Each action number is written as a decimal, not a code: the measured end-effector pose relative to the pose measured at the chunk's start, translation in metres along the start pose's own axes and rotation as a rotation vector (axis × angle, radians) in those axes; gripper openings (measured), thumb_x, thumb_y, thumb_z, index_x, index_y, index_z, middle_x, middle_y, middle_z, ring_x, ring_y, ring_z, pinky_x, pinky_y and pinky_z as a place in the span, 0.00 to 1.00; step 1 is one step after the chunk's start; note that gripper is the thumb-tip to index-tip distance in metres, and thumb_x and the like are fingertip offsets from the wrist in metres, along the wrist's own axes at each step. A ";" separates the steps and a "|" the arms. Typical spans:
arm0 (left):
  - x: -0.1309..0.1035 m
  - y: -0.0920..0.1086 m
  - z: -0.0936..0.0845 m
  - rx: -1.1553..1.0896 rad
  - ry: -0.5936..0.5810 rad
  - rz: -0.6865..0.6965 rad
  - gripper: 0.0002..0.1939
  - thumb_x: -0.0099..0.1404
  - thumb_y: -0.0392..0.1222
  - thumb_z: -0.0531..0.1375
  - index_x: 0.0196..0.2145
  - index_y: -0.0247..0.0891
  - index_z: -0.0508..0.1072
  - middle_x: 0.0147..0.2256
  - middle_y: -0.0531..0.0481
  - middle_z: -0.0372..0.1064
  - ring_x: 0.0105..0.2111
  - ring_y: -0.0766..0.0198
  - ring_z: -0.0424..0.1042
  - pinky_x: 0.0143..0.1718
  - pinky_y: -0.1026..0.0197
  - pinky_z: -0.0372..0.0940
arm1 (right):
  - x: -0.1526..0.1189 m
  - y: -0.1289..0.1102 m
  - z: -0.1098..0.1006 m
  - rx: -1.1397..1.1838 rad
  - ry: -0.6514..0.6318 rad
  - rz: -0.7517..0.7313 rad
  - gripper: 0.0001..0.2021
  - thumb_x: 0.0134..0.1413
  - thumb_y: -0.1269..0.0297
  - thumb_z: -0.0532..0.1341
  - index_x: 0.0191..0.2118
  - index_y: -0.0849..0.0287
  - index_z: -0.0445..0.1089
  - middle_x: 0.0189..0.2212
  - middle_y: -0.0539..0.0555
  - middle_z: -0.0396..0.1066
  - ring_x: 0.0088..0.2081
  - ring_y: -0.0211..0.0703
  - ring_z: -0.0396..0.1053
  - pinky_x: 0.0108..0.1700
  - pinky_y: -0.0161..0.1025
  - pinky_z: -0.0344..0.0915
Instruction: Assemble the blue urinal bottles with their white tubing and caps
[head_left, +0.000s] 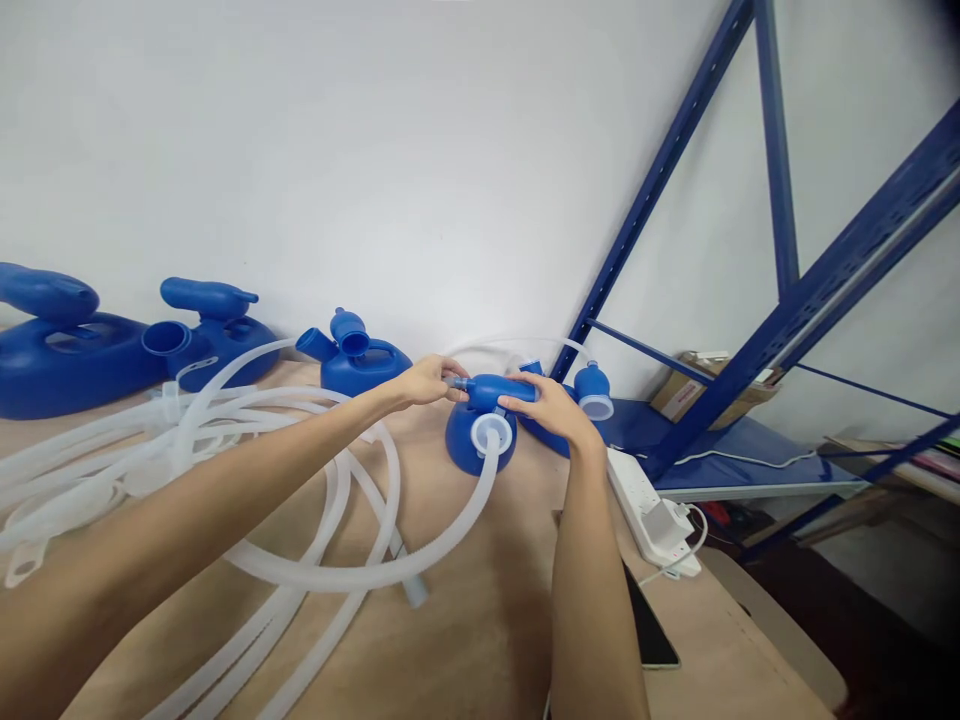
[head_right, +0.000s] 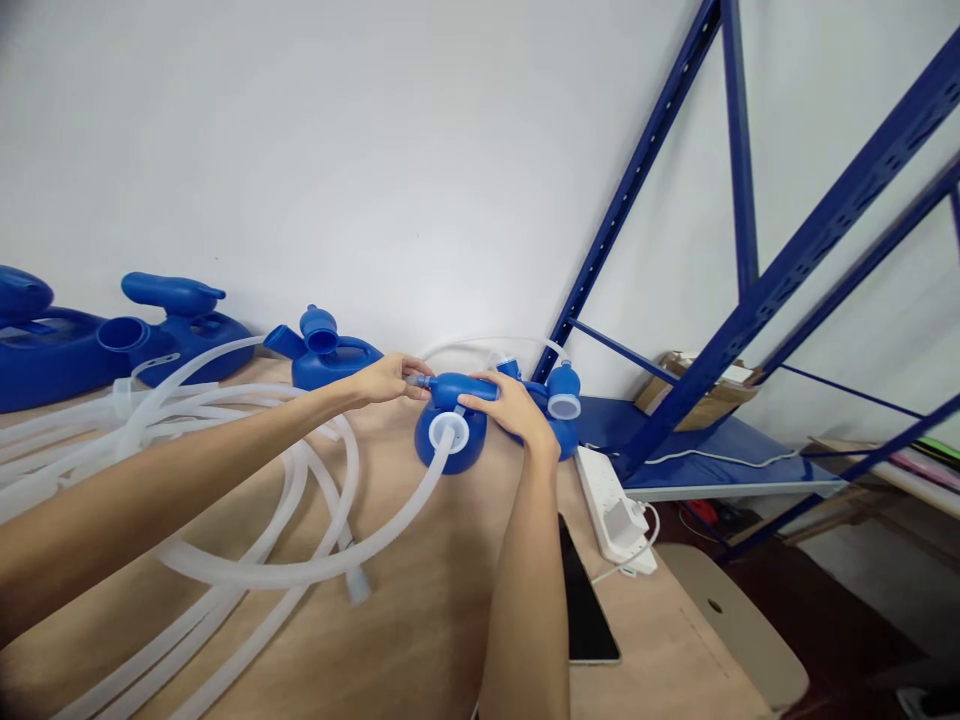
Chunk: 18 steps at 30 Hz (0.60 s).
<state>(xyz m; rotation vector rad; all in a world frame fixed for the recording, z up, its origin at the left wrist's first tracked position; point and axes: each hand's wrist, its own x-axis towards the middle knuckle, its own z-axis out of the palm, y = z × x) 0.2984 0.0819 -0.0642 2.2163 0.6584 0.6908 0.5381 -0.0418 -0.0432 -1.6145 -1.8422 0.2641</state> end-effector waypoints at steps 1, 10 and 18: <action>-0.001 -0.002 0.000 -0.045 0.000 -0.019 0.21 0.58 0.42 0.70 0.48 0.31 0.77 0.36 0.43 0.80 0.36 0.56 0.79 0.37 0.59 0.71 | 0.000 -0.001 0.000 0.018 -0.002 -0.010 0.27 0.55 0.48 0.71 0.57 0.57 0.77 0.56 0.60 0.77 0.59 0.59 0.73 0.64 0.52 0.65; -0.002 0.000 0.002 -0.076 0.117 0.000 0.14 0.48 0.35 0.72 0.34 0.35 0.77 0.25 0.53 0.72 0.27 0.64 0.69 0.30 0.63 0.61 | -0.001 0.005 0.002 0.186 -0.042 0.010 0.27 0.53 0.50 0.73 0.56 0.57 0.79 0.54 0.58 0.79 0.56 0.59 0.76 0.62 0.52 0.69; -0.015 0.002 0.012 -0.052 0.269 0.040 0.09 0.54 0.38 0.69 0.33 0.36 0.78 0.27 0.53 0.74 0.30 0.62 0.70 0.35 0.61 0.61 | -0.001 0.009 0.004 0.176 -0.025 0.001 0.26 0.54 0.50 0.72 0.56 0.55 0.79 0.54 0.57 0.79 0.56 0.57 0.76 0.62 0.51 0.69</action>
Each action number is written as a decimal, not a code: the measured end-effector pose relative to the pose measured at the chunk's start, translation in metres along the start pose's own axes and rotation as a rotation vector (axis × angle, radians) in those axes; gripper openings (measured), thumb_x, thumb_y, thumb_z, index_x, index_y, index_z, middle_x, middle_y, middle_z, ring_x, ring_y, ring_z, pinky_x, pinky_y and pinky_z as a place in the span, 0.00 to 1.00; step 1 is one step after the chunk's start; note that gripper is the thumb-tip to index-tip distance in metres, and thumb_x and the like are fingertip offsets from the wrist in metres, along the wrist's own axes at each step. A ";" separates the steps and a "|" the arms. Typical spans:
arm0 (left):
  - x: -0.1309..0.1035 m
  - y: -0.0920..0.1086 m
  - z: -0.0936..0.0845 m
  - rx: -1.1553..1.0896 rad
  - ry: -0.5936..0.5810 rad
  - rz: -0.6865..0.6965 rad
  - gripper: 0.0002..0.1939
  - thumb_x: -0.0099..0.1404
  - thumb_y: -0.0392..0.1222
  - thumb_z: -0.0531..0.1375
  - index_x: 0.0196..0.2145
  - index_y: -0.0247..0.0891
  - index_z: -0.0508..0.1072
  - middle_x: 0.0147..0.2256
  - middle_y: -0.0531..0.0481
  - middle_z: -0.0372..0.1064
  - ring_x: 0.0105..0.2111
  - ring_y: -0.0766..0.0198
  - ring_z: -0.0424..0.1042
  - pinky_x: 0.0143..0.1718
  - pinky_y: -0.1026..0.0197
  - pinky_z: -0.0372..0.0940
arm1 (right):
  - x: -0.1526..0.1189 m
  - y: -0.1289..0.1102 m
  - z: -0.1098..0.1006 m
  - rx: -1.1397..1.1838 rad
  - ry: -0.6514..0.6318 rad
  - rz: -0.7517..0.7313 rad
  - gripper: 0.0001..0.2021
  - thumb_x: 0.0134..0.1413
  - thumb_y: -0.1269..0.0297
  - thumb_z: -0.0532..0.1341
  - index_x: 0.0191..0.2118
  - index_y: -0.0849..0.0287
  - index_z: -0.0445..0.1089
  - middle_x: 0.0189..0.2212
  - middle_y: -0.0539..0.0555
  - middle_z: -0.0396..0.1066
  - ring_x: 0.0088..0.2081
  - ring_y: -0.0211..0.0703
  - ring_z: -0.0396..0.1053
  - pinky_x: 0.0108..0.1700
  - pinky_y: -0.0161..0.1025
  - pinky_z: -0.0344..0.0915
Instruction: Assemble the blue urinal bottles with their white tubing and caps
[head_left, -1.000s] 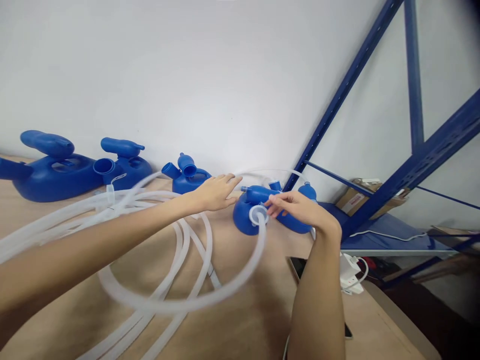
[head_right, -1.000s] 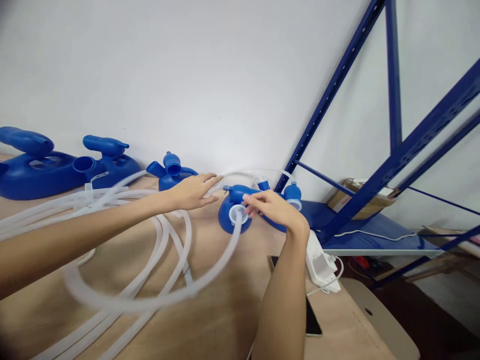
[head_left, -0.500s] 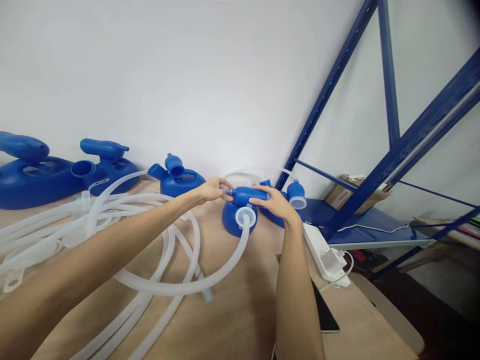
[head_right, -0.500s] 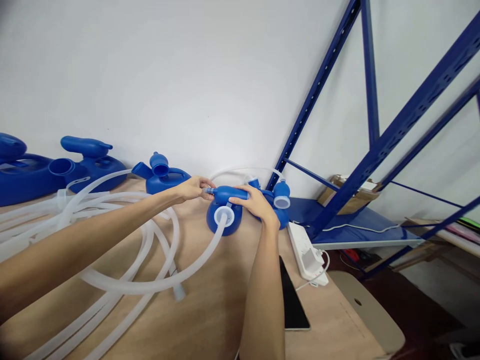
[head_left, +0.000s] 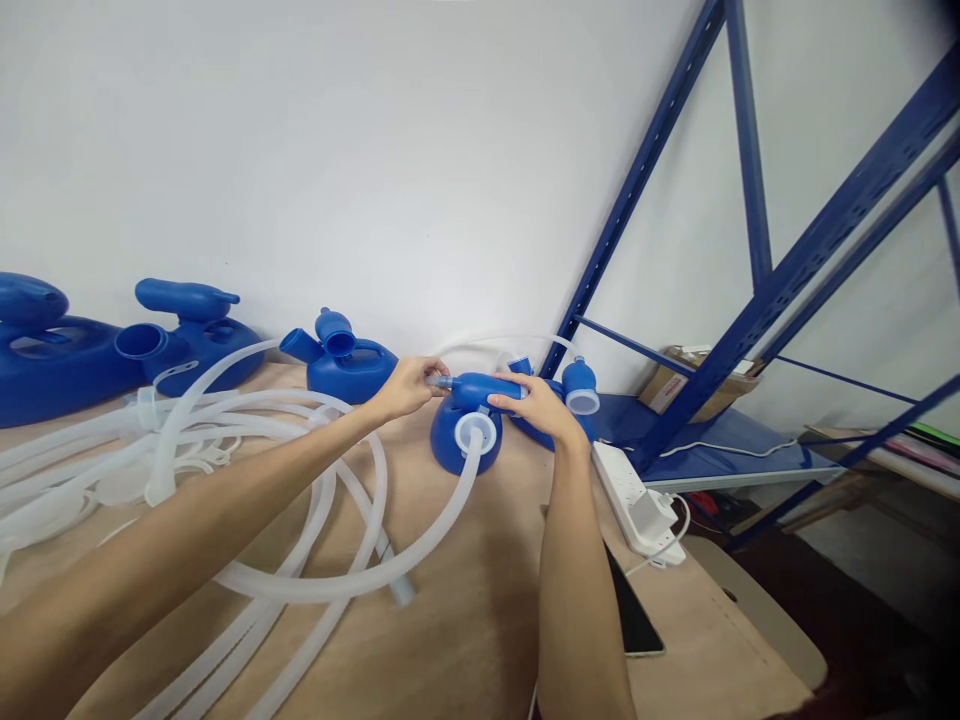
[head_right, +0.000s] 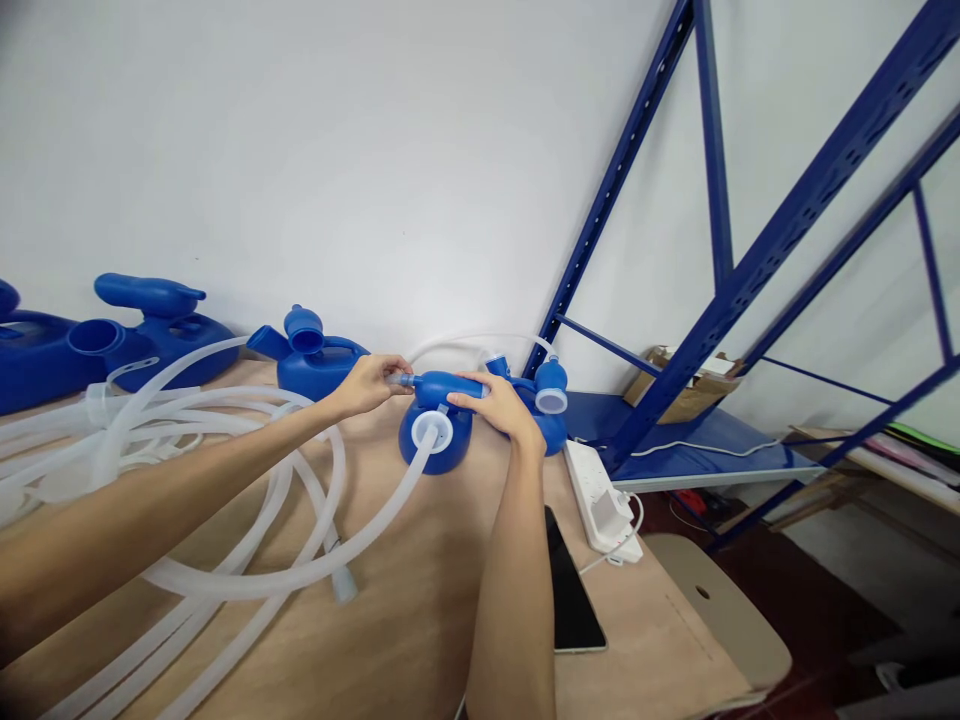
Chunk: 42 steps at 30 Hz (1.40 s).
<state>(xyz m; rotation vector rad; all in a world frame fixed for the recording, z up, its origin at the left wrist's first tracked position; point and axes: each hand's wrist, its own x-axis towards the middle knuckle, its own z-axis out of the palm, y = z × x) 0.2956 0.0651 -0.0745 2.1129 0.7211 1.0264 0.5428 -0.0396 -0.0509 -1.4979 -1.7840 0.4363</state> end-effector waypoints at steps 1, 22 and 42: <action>-0.001 0.000 0.000 -0.010 0.004 -0.011 0.09 0.54 0.38 0.70 0.34 0.36 0.78 0.27 0.53 0.74 0.30 0.62 0.70 0.35 0.61 0.61 | 0.000 -0.001 0.000 -0.005 0.003 0.000 0.25 0.54 0.50 0.72 0.56 0.55 0.79 0.54 0.56 0.79 0.57 0.57 0.76 0.63 0.51 0.68; 0.006 0.006 -0.035 0.104 -0.240 -0.070 0.13 0.50 0.43 0.71 0.33 0.35 0.79 0.28 0.49 0.76 0.29 0.60 0.72 0.31 0.61 0.62 | 0.001 -0.006 0.004 0.073 -0.013 0.043 0.27 0.52 0.50 0.73 0.55 0.58 0.79 0.55 0.58 0.79 0.57 0.58 0.75 0.64 0.53 0.67; 0.005 0.003 -0.016 0.746 -0.334 0.222 0.32 0.72 0.69 0.52 0.43 0.35 0.72 0.34 0.37 0.77 0.36 0.46 0.78 0.36 0.57 0.64 | 0.006 0.000 0.010 0.011 0.008 -0.037 0.24 0.51 0.49 0.73 0.50 0.57 0.76 0.50 0.56 0.77 0.53 0.53 0.73 0.59 0.49 0.66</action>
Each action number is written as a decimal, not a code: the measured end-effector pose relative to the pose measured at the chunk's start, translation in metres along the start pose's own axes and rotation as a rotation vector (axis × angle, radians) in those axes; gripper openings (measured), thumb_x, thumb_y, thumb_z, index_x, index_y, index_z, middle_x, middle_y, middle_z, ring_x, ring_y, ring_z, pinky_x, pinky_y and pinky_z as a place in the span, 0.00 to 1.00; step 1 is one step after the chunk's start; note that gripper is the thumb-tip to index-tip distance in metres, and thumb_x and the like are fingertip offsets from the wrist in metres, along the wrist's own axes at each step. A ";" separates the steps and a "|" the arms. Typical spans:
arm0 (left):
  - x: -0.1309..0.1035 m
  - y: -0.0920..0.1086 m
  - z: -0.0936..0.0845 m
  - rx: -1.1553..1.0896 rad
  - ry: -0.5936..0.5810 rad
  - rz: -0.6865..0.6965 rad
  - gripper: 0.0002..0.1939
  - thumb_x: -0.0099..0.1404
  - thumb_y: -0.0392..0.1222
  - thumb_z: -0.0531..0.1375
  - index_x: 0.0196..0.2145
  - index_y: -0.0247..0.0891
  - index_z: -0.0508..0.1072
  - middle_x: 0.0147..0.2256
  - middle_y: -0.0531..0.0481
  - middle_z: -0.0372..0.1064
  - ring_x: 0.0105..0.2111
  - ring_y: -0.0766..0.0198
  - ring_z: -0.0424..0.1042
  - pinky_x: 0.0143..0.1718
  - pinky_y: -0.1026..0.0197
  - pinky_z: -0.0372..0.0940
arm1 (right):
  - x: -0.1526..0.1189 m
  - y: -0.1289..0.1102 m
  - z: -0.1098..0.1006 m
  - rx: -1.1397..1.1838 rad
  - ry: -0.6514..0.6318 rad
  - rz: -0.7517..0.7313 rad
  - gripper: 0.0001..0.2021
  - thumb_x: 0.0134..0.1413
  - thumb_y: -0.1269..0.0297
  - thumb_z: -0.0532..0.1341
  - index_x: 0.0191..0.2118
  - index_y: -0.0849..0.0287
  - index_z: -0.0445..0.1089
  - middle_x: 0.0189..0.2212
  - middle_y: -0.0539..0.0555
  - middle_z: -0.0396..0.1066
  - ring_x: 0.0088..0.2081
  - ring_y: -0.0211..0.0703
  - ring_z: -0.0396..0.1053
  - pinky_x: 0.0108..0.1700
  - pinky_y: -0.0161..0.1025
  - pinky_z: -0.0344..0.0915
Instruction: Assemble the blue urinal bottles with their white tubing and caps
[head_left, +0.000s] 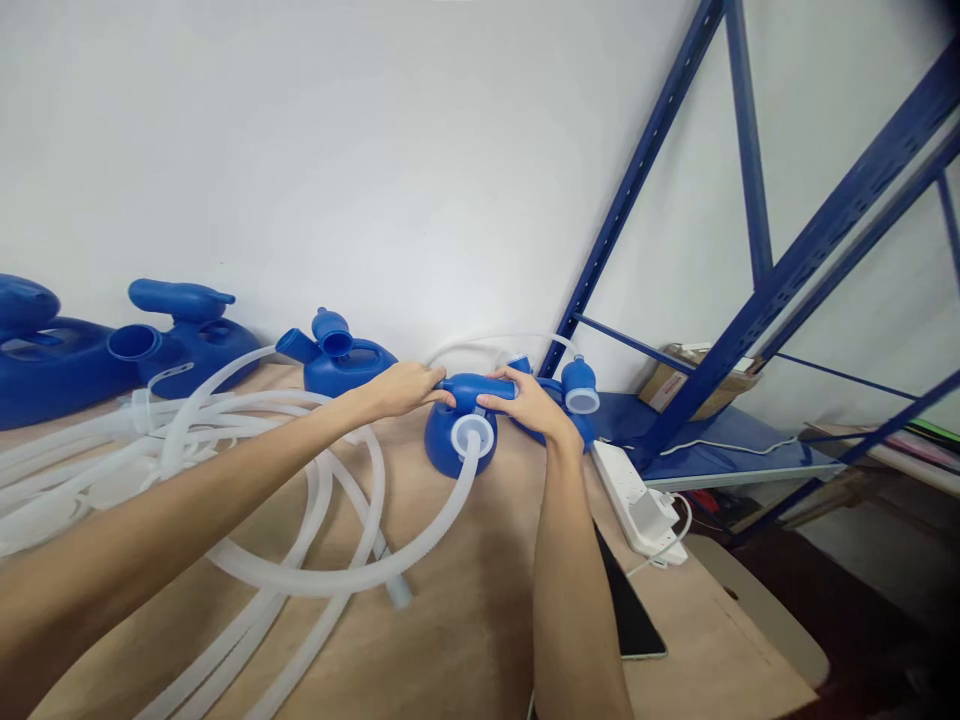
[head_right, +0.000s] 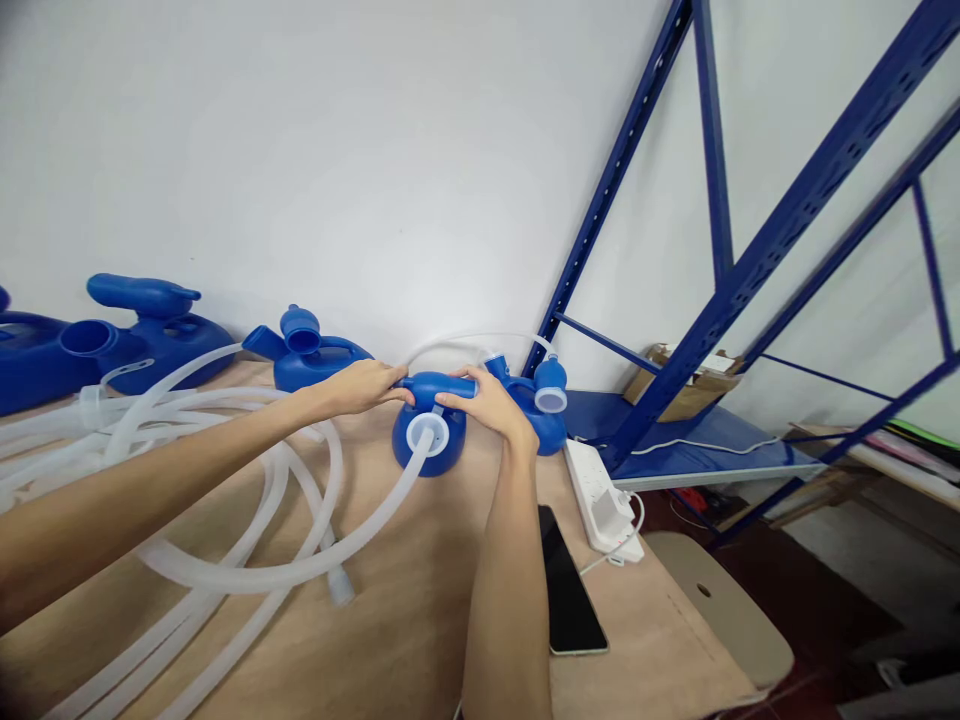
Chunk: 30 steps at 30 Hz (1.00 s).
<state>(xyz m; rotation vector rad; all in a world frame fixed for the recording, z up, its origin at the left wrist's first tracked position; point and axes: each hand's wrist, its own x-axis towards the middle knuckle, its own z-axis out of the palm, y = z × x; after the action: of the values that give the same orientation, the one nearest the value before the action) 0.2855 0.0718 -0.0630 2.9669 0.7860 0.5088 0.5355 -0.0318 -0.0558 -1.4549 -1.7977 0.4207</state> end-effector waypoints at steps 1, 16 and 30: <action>-0.001 0.001 -0.001 0.026 -0.006 -0.011 0.33 0.72 0.71 0.50 0.43 0.34 0.73 0.34 0.36 0.77 0.37 0.44 0.78 0.36 0.56 0.64 | 0.000 0.000 0.000 0.005 0.002 -0.001 0.24 0.51 0.49 0.73 0.50 0.57 0.76 0.50 0.56 0.77 0.54 0.54 0.73 0.60 0.49 0.66; -0.023 -0.011 0.001 -0.160 0.038 -0.316 0.41 0.61 0.82 0.50 0.24 0.37 0.70 0.24 0.39 0.71 0.31 0.47 0.75 0.32 0.56 0.61 | -0.009 -0.011 -0.010 0.017 -0.040 0.067 0.25 0.50 0.45 0.73 0.48 0.57 0.75 0.48 0.55 0.76 0.52 0.55 0.73 0.57 0.51 0.68; -0.020 0.051 0.008 -0.617 -0.089 -0.104 0.35 0.70 0.70 0.52 0.57 0.38 0.74 0.48 0.43 0.78 0.41 0.54 0.78 0.42 0.58 0.70 | -0.027 0.048 0.002 0.765 -0.006 0.238 0.39 0.29 0.68 0.81 0.54 0.51 0.73 0.47 0.52 0.76 0.47 0.48 0.76 0.53 0.44 0.75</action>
<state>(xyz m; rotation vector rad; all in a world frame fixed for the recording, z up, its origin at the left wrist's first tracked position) 0.2963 0.0179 -0.0714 2.3508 0.6257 0.4981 0.5678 -0.0425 -0.0987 -1.0998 -1.2403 1.0934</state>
